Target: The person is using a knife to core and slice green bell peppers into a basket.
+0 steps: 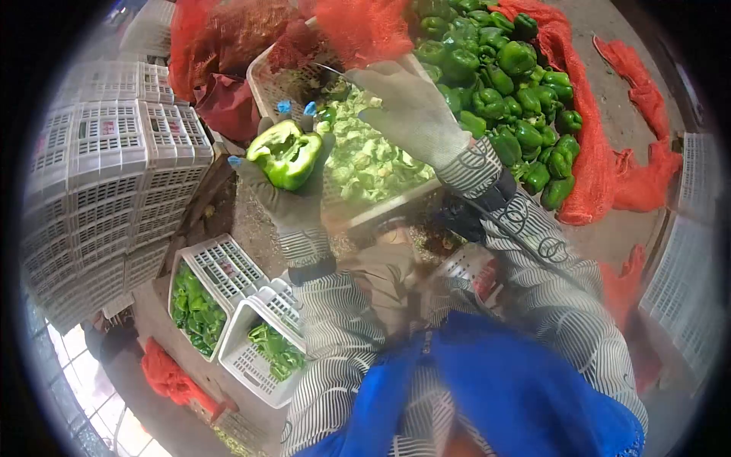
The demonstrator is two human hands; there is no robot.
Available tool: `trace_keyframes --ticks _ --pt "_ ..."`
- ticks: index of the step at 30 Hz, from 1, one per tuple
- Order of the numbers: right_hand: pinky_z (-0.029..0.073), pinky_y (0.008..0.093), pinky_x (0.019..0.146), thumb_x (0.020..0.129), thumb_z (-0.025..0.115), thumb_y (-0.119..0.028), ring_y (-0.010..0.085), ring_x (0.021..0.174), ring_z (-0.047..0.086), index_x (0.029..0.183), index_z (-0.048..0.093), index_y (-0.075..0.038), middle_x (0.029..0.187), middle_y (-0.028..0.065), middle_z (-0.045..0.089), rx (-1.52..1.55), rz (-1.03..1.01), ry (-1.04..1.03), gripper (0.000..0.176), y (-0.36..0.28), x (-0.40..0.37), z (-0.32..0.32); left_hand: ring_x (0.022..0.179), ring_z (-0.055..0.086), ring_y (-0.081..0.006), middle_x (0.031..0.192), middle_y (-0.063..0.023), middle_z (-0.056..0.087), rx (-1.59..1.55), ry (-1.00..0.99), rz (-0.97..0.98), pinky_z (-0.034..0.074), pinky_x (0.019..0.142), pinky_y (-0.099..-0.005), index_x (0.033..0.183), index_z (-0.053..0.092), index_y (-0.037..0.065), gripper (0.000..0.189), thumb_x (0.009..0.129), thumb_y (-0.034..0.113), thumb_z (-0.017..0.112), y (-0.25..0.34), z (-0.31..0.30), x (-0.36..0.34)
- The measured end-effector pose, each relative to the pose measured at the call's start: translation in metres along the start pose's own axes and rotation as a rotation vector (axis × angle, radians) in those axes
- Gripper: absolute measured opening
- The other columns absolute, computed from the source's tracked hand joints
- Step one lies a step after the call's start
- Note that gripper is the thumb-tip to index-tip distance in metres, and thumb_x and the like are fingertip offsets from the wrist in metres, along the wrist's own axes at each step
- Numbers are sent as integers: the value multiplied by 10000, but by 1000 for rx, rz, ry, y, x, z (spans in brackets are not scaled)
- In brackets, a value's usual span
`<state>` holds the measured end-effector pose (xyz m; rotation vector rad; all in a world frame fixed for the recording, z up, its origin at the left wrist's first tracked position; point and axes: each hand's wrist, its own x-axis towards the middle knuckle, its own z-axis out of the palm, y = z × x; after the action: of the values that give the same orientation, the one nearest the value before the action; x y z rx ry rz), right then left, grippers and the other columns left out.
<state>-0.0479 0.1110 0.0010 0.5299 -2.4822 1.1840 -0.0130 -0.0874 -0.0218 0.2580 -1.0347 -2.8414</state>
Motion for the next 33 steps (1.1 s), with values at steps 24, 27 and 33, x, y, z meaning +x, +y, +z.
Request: trace_keyframes --ticks 24,27,33 --pt "533 368 737 814 644 -147 296 818 661 1038 643 -40 856 132 652 80 0 -107 248 -13 -7 16 1062 611 -243 1153 -126 637 -15 -72 -232 504 951 -441 1208 583 45 591 916 560 578 -22 7 -27" --pt "537 320 711 839 642 -142 226 796 679 1041 676 -23 848 128 698 324 186 50 237 -11 3 1 1156 570 -392 1261 -209 576 -68 -247 -128 480 976 -597 1336 482 19 686 910 547 578 -9 -12 -21" --pt "499 362 901 833 687 -173 243 972 656 1130 682 -69 1025 118 700 322 54 -585 315 -29 -14 16 1140 584 -287 1256 -156 570 -185 -251 -249 517 953 -486 1287 523 69 629 907 567 574 -6 -28 -13"
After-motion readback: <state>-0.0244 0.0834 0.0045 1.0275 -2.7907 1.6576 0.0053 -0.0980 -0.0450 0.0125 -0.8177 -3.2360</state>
